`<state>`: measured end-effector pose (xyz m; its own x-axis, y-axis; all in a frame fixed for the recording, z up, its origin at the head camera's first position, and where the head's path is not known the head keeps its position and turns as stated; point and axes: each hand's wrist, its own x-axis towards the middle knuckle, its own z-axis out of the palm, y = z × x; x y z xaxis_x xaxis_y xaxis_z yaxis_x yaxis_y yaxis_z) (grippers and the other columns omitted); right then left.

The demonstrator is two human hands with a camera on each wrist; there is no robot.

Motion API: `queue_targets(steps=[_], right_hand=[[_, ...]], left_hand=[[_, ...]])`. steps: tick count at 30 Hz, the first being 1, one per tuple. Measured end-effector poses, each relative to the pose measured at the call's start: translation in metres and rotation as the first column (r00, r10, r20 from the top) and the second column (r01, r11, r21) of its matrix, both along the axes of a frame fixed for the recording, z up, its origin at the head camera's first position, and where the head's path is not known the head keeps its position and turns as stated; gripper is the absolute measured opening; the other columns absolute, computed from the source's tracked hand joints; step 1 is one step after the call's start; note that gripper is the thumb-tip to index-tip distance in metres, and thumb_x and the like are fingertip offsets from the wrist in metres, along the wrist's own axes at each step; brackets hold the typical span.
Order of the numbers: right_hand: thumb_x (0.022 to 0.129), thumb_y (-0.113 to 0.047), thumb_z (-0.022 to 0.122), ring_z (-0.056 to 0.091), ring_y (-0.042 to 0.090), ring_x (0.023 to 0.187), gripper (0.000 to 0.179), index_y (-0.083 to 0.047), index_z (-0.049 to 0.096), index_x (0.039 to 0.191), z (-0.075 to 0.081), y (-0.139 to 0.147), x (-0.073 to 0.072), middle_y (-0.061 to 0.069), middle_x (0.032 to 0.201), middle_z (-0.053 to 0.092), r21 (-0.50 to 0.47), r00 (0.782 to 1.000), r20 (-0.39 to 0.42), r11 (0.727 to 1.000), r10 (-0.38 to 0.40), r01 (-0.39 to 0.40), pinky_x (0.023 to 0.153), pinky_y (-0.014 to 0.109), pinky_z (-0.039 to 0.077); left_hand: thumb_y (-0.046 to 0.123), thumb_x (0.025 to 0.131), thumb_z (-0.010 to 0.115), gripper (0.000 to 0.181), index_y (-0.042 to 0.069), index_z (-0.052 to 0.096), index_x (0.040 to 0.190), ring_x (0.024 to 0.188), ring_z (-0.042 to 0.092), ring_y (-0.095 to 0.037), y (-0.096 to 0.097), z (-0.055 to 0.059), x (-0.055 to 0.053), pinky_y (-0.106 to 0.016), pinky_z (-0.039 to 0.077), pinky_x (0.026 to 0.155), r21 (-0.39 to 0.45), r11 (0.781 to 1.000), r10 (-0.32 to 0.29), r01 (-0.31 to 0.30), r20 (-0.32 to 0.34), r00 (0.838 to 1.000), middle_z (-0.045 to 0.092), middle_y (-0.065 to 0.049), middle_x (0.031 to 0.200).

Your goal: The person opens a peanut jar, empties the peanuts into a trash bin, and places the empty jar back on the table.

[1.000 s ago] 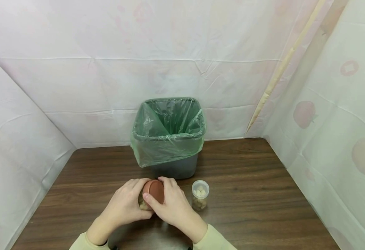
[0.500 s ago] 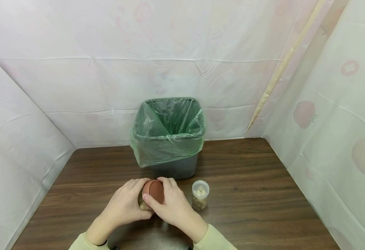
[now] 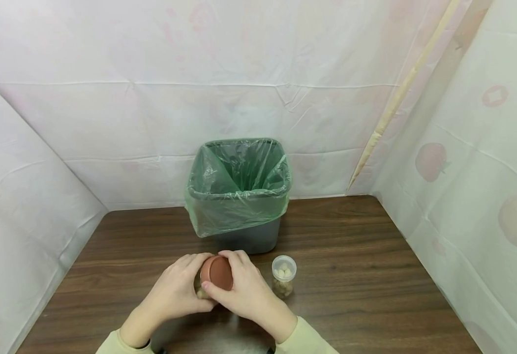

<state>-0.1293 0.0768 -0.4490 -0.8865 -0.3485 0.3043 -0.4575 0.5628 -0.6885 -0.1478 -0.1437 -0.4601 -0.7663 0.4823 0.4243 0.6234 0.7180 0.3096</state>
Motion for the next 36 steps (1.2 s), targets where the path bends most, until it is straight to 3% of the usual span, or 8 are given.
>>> queue_targets(steps=[16,36], right_hand=[[0.089,-0.034,0.09,0.064,0.012,0.12,0.069,-0.014,0.061,0.147,0.007,0.01,-0.004,-0.005,0.143,0.061,-0.029,0.989,-0.033,0.989,0.143,-0.144,0.1,0.037,0.059],[0.089,-0.034,0.089,0.063,0.013,0.124,0.069,-0.015,0.06,0.148,0.008,0.012,-0.003,-0.004,0.144,0.06,-0.032,0.983,-0.062,0.984,0.175,-0.177,0.101,0.037,0.058]], left_hand=[[0.041,0.054,0.1,0.087,0.02,0.066,0.131,0.102,0.067,-0.01,-0.001,0.0,0.002,-0.039,0.062,0.082,0.009,1.0,-0.027,0.026,0.011,1.0,0.071,0.011,0.109],[0.041,0.054,0.101,0.089,0.018,0.066,0.133,0.103,0.068,-0.012,0.0,0.002,0.002,-0.04,0.062,0.085,0.003,1.0,-0.024,0.024,0.039,0.999,0.071,0.01,0.11]])
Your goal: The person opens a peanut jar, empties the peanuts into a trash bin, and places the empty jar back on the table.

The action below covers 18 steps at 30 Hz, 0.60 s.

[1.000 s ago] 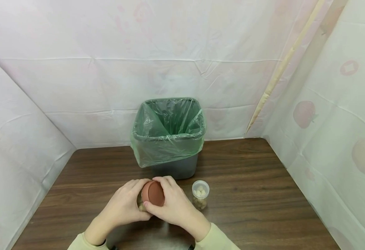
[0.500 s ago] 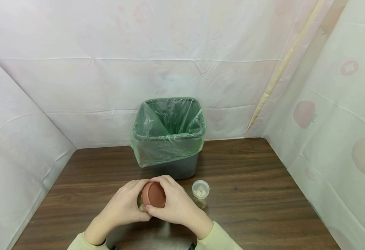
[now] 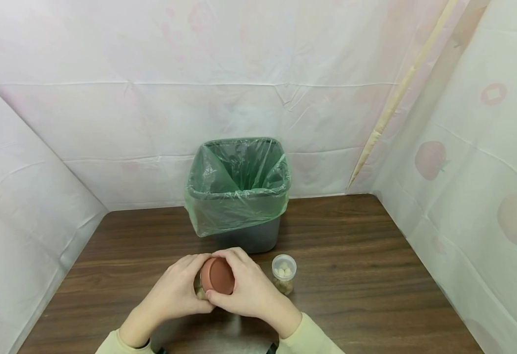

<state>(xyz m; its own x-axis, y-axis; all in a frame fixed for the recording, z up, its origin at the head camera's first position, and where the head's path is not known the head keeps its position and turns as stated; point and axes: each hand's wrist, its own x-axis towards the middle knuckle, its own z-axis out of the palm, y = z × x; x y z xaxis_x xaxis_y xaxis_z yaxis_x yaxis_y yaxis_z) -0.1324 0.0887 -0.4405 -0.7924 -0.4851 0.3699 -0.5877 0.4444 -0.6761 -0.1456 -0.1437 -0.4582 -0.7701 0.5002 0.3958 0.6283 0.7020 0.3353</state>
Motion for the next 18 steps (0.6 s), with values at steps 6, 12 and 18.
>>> queue_targets(steps=[6,12,18], right_hand=[[0.092,-0.04,0.087,0.062,0.014,0.125,0.071,-0.015,0.057,0.151,-0.0022,-0.0002,-0.0001,-0.003,0.145,0.059,0.006,1.0,-0.027,1.0,0.003,-0.003,0.102,0.037,0.058],[0.094,-0.055,0.083,0.061,0.014,0.129,0.079,-0.013,0.053,0.154,0.0002,-0.0015,0.0032,-0.001,0.147,0.058,0.023,0.998,0.02,0.998,-0.06,0.06,0.103,0.041,0.057],[0.097,-0.063,0.075,0.066,0.023,0.127,0.08,-0.012,0.052,0.155,0.0032,-0.0042,0.0055,0.006,0.143,0.061,0.031,0.979,0.09,0.983,-0.184,0.182,0.101,0.049,0.058]], left_hand=[[0.04,0.053,0.101,0.09,0.017,0.066,0.132,0.102,0.068,-0.013,-0.0009,-0.0015,-0.0009,-0.041,0.062,0.083,0.008,1.0,-0.008,0.008,-0.034,0.999,0.072,0.009,0.109],[0.041,0.054,0.101,0.088,0.019,0.067,0.131,0.101,0.068,-0.012,-0.0014,-0.0012,-0.0017,-0.04,0.062,0.082,0.025,1.0,-0.013,0.014,-0.055,0.998,0.072,0.009,0.11],[0.044,0.054,0.102,0.089,0.02,0.067,0.133,0.103,0.068,-0.012,-0.0006,0.0005,-0.0007,-0.04,0.062,0.084,0.021,1.0,0.003,-0.002,-0.038,0.999,0.072,0.009,0.114]])
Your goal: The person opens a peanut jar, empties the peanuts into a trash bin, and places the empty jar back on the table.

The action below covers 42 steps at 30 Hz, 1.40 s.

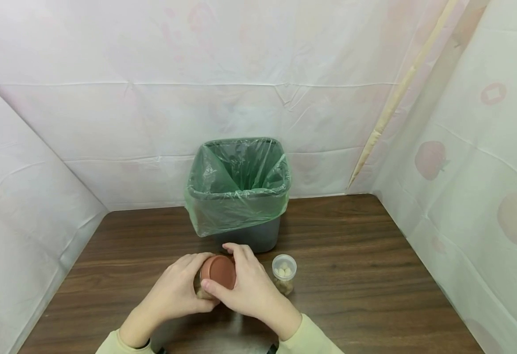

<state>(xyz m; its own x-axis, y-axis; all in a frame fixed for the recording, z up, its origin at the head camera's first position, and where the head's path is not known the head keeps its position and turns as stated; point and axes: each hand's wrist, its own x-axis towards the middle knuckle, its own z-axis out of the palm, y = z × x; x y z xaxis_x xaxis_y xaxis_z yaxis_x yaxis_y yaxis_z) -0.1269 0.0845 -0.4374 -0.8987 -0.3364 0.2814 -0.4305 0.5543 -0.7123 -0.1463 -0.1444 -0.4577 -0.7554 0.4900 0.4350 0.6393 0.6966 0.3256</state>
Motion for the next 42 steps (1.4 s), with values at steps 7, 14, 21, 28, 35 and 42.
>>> queue_targets(steps=[7,14,21,28,35,42], right_hand=[[0.105,-0.058,0.065,0.07,0.022,0.115,0.071,-0.007,0.053,0.153,-0.0006,-0.0027,0.0003,0.011,0.137,0.065,-0.007,0.998,0.032,0.998,-0.062,0.063,0.092,0.044,0.061],[0.109,-0.057,0.059,0.07,0.028,0.117,0.069,-0.002,0.052,0.152,-0.005,-0.0065,-0.0002,0.013,0.133,0.065,0.018,0.997,0.049,0.998,-0.068,0.067,0.096,0.051,0.059],[0.109,-0.057,0.059,0.071,0.028,0.116,0.072,-0.001,0.052,0.152,-0.0077,-0.0082,0.0004,0.013,0.133,0.066,0.025,0.996,0.052,0.997,-0.069,0.067,0.096,0.052,0.06],[0.107,-0.06,0.061,0.069,0.031,0.122,0.077,0.001,0.052,0.153,-0.0086,-0.0089,0.0,0.017,0.14,0.064,0.02,0.995,0.083,0.998,-0.058,0.056,0.1,0.054,0.058],[0.106,-0.059,0.062,0.07,0.03,0.119,0.076,0.001,0.052,0.152,-0.008,-0.0095,0.0012,0.016,0.137,0.065,0.034,0.995,0.083,0.998,-0.056,0.053,0.098,0.053,0.059],[0.106,-0.058,0.063,0.07,0.028,0.114,0.071,0.0,0.056,0.147,-0.0084,-0.0098,0.0011,0.013,0.131,0.067,0.046,0.996,0.07,0.998,-0.056,0.053,0.094,0.049,0.06]], left_hand=[[0.047,0.053,0.102,0.092,0.018,0.067,0.133,0.104,0.069,-0.016,0.0014,0.0017,0.0011,-0.041,0.063,0.084,-0.033,0.999,0.031,-0.032,-0.041,0.999,0.073,0.004,0.114],[0.045,0.051,0.102,0.092,0.013,0.068,0.13,0.1,0.07,-0.018,0.0023,0.0012,0.0008,-0.041,0.063,0.082,-0.052,0.998,0.032,-0.038,-0.107,0.994,0.073,0.001,0.109],[0.045,0.049,0.101,0.093,0.013,0.068,0.13,0.1,0.071,-0.02,0.0029,0.0005,0.0,-0.041,0.063,0.084,-0.059,0.998,0.024,-0.031,-0.127,0.992,0.073,0.0,0.11],[0.043,0.049,0.101,0.093,0.014,0.068,0.131,0.103,0.071,-0.02,0.0027,-0.0012,0.0004,-0.042,0.063,0.084,-0.056,0.998,0.024,-0.03,-0.113,0.993,0.073,0.001,0.111],[0.044,0.05,0.102,0.093,0.014,0.068,0.131,0.105,0.071,-0.021,0.0034,-0.0013,0.0013,-0.042,0.063,0.086,-0.061,0.998,0.022,-0.029,-0.103,0.994,0.073,0.001,0.114],[0.042,0.051,0.102,0.093,0.013,0.067,0.132,0.106,0.071,-0.021,0.0041,-0.0009,0.0018,-0.044,0.063,0.087,-0.067,0.997,0.026,-0.031,-0.08,0.996,0.074,0.0,0.116]])
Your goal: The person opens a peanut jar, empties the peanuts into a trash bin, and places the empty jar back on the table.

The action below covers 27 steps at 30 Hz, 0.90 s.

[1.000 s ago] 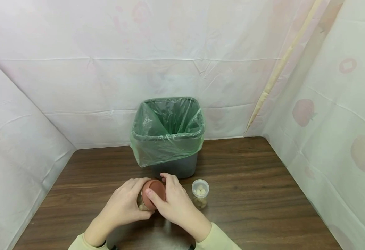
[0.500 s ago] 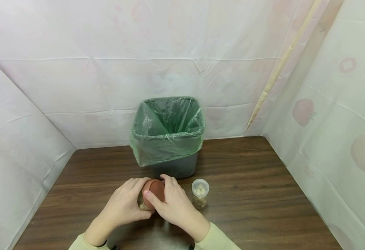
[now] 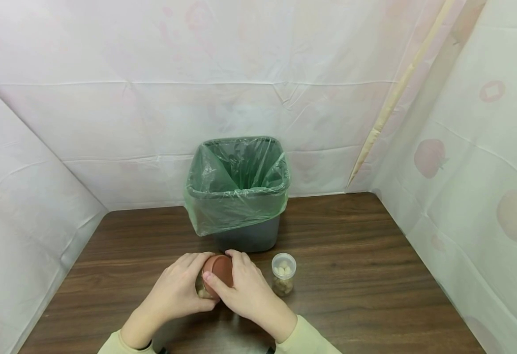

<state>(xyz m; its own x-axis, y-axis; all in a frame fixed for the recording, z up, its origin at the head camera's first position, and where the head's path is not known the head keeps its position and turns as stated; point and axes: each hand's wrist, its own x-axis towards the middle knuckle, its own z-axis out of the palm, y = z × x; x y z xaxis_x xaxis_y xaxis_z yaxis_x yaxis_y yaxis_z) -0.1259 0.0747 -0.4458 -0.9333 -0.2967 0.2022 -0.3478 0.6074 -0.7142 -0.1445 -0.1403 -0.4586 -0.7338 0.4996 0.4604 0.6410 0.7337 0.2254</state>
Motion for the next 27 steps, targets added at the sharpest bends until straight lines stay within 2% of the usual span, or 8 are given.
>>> queue_targets(steps=[5,18,27], right_hand=[[0.106,-0.061,0.062,0.07,0.024,0.107,0.07,-0.003,0.06,0.143,0.0,0.0003,-0.0003,0.009,0.125,0.068,0.01,1.0,-0.007,1.0,0.005,-0.005,0.088,0.044,0.061],[0.104,-0.062,0.064,0.069,0.021,0.104,0.068,-0.006,0.061,0.142,-0.003,0.0012,-0.0016,0.006,0.122,0.066,0.004,1.0,-0.019,1.0,0.022,-0.022,0.087,0.041,0.06],[0.103,-0.059,0.069,0.068,0.022,0.107,0.068,-0.005,0.06,0.144,-0.0015,0.0025,-0.0014,0.007,0.125,0.065,-0.001,0.999,-0.026,0.999,0.047,-0.047,0.088,0.041,0.06]], left_hand=[[0.044,0.051,0.102,0.093,0.013,0.068,0.132,0.106,0.071,-0.021,-0.0004,-0.0002,-0.0002,-0.043,0.063,0.087,0.004,1.0,-0.006,0.006,-0.001,1.0,0.074,0.001,0.116],[0.044,0.051,0.102,0.092,0.014,0.068,0.132,0.104,0.07,-0.019,-0.0009,-0.0004,-0.0007,-0.042,0.063,0.084,0.005,1.0,-0.006,0.006,0.008,1.0,0.073,0.002,0.115],[0.046,0.055,0.101,0.091,0.017,0.068,0.135,0.106,0.069,-0.018,-0.0009,0.0015,0.0001,-0.041,0.063,0.086,0.006,1.0,-0.002,0.002,0.052,0.999,0.073,0.004,0.117]])
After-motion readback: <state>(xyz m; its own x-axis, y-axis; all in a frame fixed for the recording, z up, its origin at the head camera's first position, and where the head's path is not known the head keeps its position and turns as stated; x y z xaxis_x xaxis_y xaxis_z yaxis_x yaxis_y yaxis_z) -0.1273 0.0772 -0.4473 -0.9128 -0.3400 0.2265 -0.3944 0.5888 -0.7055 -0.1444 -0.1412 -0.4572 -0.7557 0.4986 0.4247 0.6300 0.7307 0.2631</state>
